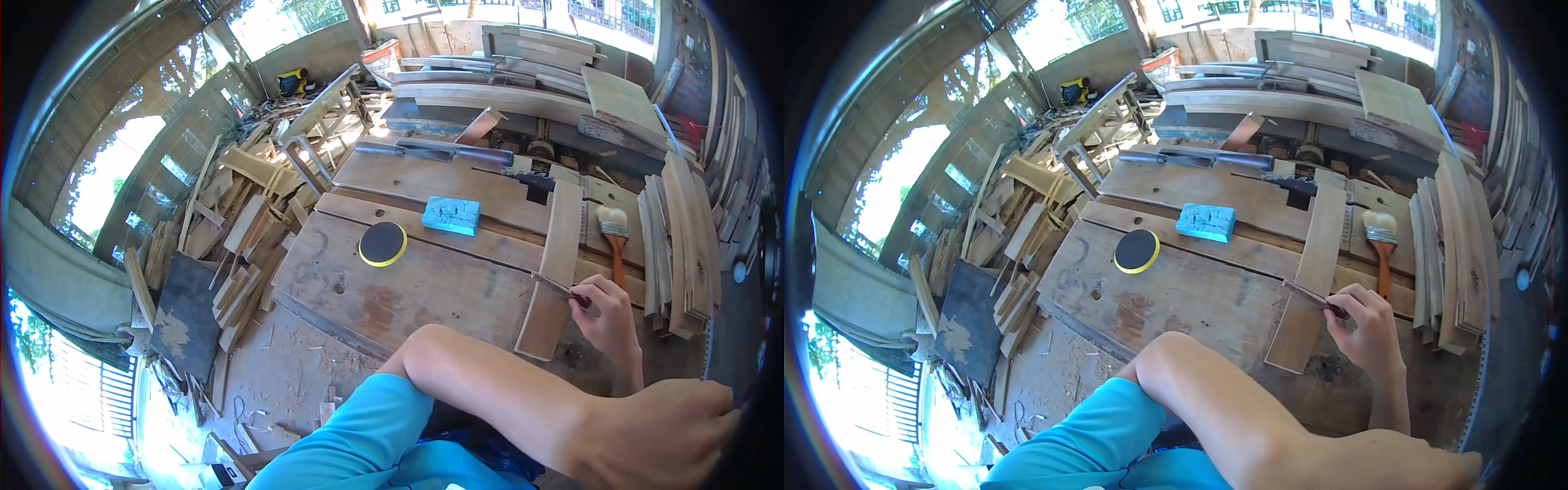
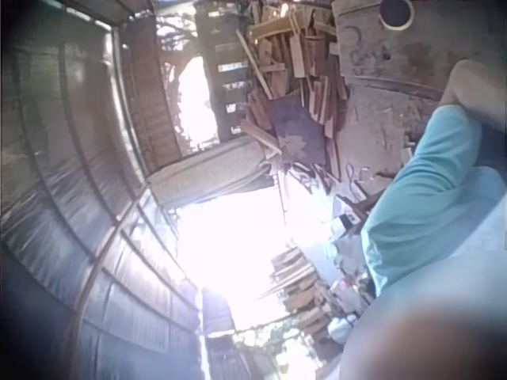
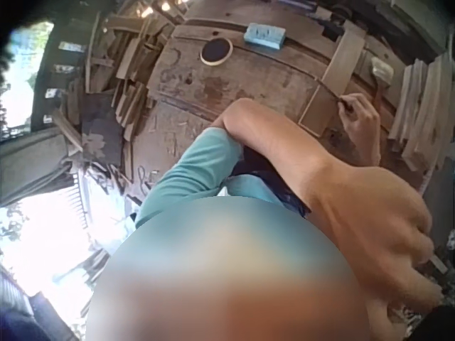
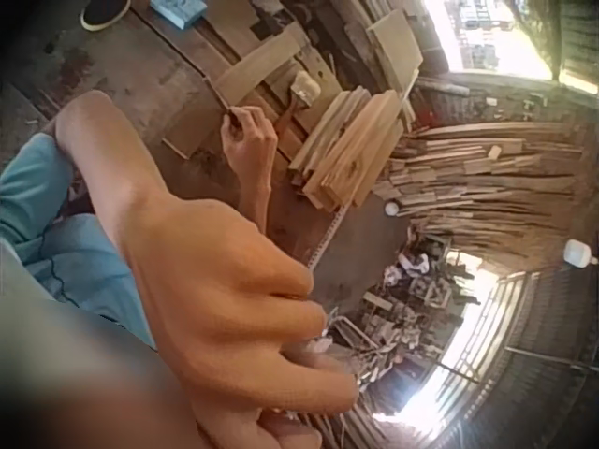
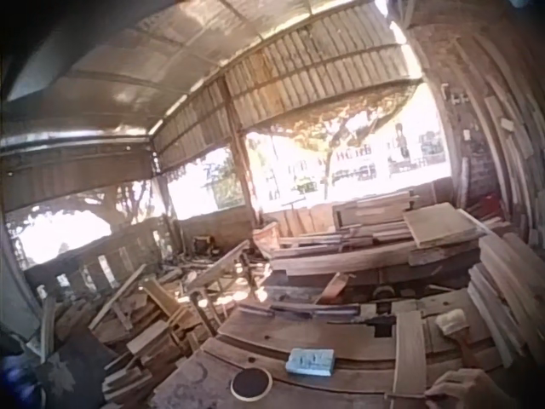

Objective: Measuring wooden planks with a tape measure and sanding the edges of a wooden piece on a workbench.

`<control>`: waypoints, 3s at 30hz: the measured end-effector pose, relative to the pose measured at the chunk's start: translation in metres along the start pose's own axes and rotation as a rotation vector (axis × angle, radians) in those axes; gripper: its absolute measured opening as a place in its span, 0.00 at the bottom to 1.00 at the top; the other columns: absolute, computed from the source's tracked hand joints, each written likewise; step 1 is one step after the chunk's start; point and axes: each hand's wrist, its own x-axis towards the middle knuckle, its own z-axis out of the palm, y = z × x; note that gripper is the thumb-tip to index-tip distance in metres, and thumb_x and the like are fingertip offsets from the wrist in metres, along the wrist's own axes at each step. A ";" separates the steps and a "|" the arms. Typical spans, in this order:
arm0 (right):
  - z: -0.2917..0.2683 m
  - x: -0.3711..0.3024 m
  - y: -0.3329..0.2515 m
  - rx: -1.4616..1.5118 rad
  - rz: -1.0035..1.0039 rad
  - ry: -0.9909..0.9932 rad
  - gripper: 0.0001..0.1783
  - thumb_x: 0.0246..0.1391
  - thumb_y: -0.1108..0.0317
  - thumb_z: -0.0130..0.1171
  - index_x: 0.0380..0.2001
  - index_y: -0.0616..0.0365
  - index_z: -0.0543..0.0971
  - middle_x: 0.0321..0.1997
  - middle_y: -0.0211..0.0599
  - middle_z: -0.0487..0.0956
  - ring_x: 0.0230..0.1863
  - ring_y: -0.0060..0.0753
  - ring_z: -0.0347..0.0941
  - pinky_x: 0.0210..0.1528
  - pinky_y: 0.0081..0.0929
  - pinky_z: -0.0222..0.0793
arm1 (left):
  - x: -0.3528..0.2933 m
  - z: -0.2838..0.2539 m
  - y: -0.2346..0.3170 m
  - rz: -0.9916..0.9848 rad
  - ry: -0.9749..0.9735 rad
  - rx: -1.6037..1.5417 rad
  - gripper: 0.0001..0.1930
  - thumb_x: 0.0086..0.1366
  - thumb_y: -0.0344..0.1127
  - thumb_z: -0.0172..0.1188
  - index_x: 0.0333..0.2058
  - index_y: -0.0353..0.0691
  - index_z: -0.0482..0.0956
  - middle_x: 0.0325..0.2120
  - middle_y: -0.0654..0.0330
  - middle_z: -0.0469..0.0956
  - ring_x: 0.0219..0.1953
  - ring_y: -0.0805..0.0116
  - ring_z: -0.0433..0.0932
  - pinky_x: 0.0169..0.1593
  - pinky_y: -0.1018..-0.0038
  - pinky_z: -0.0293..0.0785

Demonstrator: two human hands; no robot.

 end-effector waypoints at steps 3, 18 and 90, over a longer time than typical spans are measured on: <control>0.000 0.002 0.001 -0.033 -0.031 -0.010 0.09 0.52 0.76 0.73 0.38 0.58 0.86 0.37 0.34 0.84 0.33 0.40 0.81 0.40 0.37 0.77 | -0.006 0.014 -0.004 0.084 0.048 0.030 0.11 0.73 0.46 0.64 0.35 0.64 0.69 0.38 0.70 0.73 0.24 0.74 0.72 0.25 0.75 0.63; -0.010 0.000 -0.014 -0.063 -0.071 -0.006 0.09 0.50 0.74 0.73 0.37 0.57 0.86 0.37 0.39 0.83 0.39 0.47 0.82 0.45 0.41 0.78 | -0.184 -0.082 -0.150 -0.249 -0.748 0.007 0.16 0.61 0.41 0.76 0.44 0.47 0.81 0.40 0.62 0.84 0.44 0.59 0.83 0.58 0.59 0.77; -0.014 -0.006 -0.013 0.188 0.032 -0.242 0.05 0.56 0.78 0.73 0.37 0.63 0.90 0.37 0.37 0.84 0.36 0.31 0.83 0.43 0.29 0.81 | -0.182 -0.106 -0.145 -0.750 -0.959 -0.260 0.09 0.62 0.30 0.78 0.42 0.45 0.93 0.33 0.63 0.84 0.29 0.70 0.80 0.32 0.70 0.75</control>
